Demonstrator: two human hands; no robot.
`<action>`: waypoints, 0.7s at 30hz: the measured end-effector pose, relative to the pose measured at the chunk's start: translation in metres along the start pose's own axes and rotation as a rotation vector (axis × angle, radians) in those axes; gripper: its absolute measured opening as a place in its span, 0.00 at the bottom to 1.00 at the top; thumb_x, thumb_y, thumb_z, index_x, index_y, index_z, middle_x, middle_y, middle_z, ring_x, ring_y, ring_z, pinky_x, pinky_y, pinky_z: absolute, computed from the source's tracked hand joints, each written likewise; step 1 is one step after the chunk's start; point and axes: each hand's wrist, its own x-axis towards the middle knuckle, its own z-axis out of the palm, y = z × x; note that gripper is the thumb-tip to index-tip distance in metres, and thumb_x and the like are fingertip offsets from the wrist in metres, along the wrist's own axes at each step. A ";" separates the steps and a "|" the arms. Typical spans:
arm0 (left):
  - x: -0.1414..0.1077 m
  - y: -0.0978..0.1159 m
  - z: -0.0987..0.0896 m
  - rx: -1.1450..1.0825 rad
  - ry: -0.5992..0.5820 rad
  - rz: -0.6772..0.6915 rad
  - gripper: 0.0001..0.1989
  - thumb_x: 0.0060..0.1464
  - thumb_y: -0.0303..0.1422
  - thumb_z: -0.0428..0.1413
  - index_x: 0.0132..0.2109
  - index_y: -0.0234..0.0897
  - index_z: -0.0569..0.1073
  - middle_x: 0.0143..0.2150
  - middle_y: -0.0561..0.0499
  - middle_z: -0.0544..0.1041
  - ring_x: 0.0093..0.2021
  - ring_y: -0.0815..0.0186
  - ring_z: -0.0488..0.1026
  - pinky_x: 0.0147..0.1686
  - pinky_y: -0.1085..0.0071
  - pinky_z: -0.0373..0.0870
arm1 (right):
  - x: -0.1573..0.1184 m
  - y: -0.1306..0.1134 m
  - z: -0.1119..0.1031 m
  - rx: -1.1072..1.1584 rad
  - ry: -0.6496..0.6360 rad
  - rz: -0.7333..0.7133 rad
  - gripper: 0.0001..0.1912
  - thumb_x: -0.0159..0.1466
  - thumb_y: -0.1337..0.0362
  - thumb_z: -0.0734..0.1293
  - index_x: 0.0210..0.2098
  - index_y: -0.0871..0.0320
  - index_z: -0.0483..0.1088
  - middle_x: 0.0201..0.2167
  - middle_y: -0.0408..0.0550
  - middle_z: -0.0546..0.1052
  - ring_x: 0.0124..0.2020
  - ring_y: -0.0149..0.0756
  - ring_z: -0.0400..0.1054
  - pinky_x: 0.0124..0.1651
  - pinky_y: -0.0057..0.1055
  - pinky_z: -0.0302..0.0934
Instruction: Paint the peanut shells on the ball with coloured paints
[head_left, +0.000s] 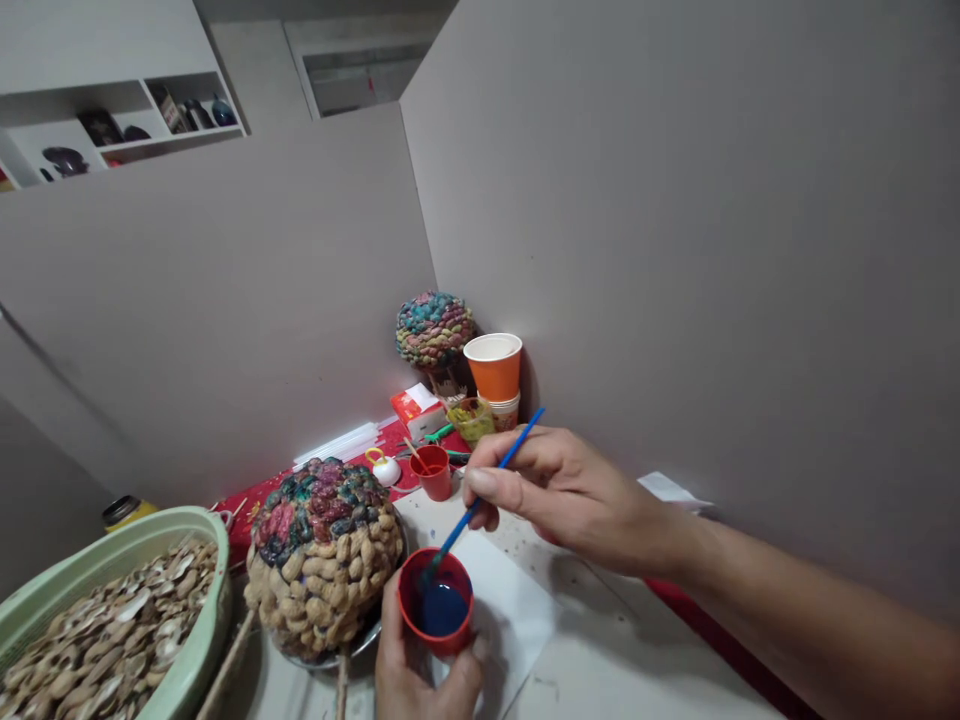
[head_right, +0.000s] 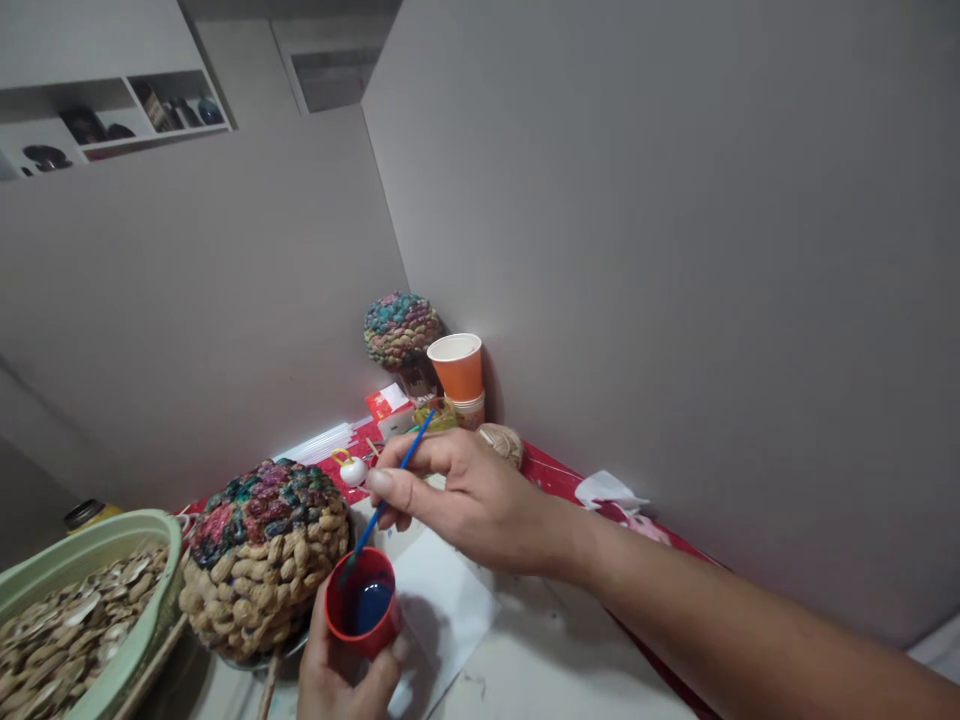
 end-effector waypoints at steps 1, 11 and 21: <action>0.000 0.002 0.000 0.014 0.006 0.008 0.33 0.37 0.33 0.67 0.54 0.37 0.70 0.50 0.41 0.80 0.47 0.54 0.79 0.49 0.66 0.73 | 0.000 -0.002 -0.001 -0.071 -0.057 -0.003 0.17 0.67 0.54 0.65 0.28 0.58 0.75 0.25 0.46 0.77 0.26 0.32 0.72 0.29 0.26 0.67; -0.002 0.007 0.001 0.065 0.004 0.071 0.32 0.37 0.30 0.66 0.53 0.36 0.72 0.52 0.42 0.80 0.51 0.54 0.77 0.53 0.65 0.71 | -0.002 0.012 0.014 -0.499 -0.395 -0.079 0.12 0.68 0.67 0.64 0.33 0.61 0.78 0.26 0.46 0.79 0.26 0.31 0.71 0.30 0.24 0.62; -0.002 -0.003 -0.001 -0.062 -0.002 0.003 0.38 0.39 0.41 0.69 0.57 0.37 0.69 0.53 0.37 0.79 0.52 0.50 0.77 0.53 0.61 0.72 | 0.002 0.011 0.012 -0.129 -0.138 0.080 0.18 0.65 0.52 0.67 0.27 0.58 0.73 0.23 0.44 0.76 0.24 0.30 0.69 0.28 0.25 0.64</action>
